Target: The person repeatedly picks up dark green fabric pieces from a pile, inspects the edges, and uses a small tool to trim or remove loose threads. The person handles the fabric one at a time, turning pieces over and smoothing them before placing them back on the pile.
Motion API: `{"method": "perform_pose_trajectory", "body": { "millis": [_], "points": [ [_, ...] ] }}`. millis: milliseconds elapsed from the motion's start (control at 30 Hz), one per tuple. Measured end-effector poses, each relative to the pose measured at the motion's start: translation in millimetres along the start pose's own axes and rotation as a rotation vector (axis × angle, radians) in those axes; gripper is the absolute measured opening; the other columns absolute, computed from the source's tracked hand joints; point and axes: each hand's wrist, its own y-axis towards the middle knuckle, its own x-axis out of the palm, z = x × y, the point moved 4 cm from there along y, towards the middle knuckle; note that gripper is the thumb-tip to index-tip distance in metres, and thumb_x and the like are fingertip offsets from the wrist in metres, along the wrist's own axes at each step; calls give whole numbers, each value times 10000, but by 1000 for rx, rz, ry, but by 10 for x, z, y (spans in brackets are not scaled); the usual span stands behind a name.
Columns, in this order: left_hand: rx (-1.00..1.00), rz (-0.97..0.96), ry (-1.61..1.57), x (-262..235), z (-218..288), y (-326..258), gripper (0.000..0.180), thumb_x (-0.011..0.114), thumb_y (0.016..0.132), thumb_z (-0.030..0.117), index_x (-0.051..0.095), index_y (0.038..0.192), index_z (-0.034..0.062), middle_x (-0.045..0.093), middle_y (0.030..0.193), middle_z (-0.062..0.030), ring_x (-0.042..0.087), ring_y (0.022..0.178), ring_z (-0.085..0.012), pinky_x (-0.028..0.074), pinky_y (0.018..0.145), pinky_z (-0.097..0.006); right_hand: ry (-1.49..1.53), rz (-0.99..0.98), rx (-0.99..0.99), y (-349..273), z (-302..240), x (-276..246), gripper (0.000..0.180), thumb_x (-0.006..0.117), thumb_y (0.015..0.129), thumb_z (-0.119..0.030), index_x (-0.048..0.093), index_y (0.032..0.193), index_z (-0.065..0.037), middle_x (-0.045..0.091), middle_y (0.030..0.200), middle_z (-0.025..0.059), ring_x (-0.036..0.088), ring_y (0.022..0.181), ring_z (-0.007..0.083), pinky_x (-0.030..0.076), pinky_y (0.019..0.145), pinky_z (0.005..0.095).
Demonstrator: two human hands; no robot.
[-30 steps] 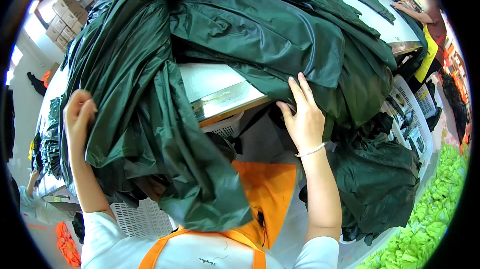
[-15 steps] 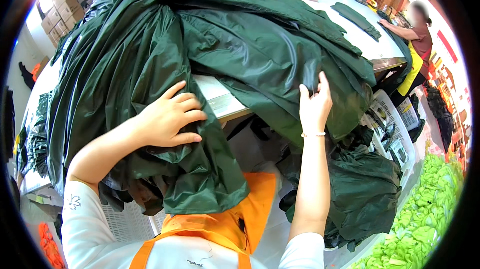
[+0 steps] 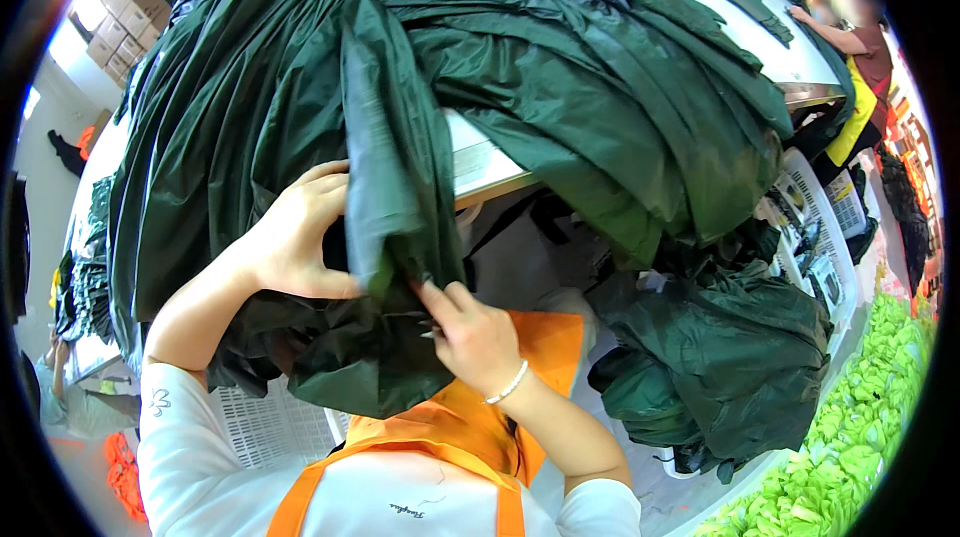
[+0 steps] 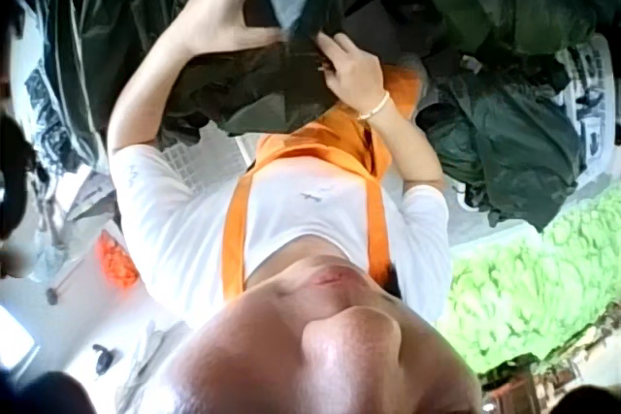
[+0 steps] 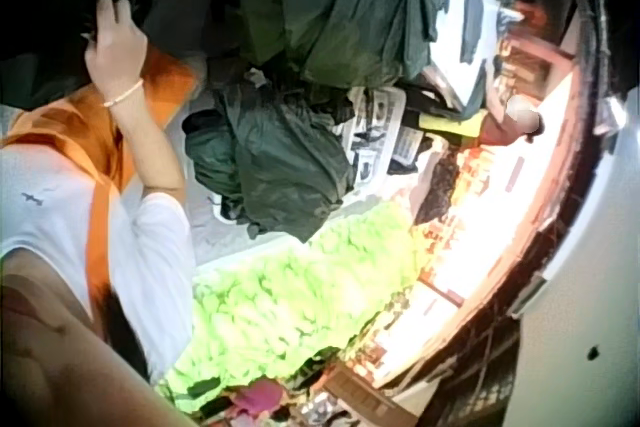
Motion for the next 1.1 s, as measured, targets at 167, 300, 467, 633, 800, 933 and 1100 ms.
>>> {"method": "perform_pose_trajectory", "body": {
  "millis": [167,300,467,633,800,933,1100],
  "points": [
    [-136,61,21,-45,174,-148,841,823,507,669,474,886,5,526,756,-89,592,744,-314,393,1013,-535,-15,-47,-3,43,-35,-52,531,663,704,-33,567,1221,-104,538,851,87,601,664,309,500,557,397],
    [-218,193,-61,76,320,-147,496,781,655,285,478,940,15,594,800,-108,624,789,-305,430,975,-487,87,-50,2,97,-119,-82,447,683,754,-63,579,1187,-80,546,826,95,602,650,306,495,558,393],
    [-265,291,-318,38,215,-172,228,654,718,17,534,910,-7,609,800,-130,638,798,-283,498,776,-339,379,183,38,193,-200,-454,296,808,739,-101,574,912,-47,507,687,44,466,472,112,385,449,255],
    [-297,310,-473,33,208,-176,200,650,792,52,540,941,-23,627,839,-134,642,841,-226,494,767,-319,527,375,77,520,-266,-720,356,829,710,-85,572,949,-24,500,698,-34,351,524,37,320,485,192],
    [-402,339,-524,-60,168,-259,156,624,854,73,513,910,-21,571,786,-85,547,756,-132,459,724,-269,419,588,79,597,0,-960,62,623,896,-52,591,915,-2,518,715,-42,422,600,20,351,527,188],
    [-408,390,-706,-49,157,-316,136,610,864,61,498,885,-13,547,770,-23,497,745,-76,431,685,-237,347,684,41,702,148,-1295,71,573,946,-30,587,996,18,589,823,-15,494,686,16,409,605,174],
    [-349,343,-499,-55,216,-211,170,632,814,-5,479,883,19,526,835,-15,498,807,-69,422,776,-223,151,839,-79,744,143,-1546,77,606,925,-14,628,990,19,620,869,0,550,753,31,458,673,176]
  ]
}}
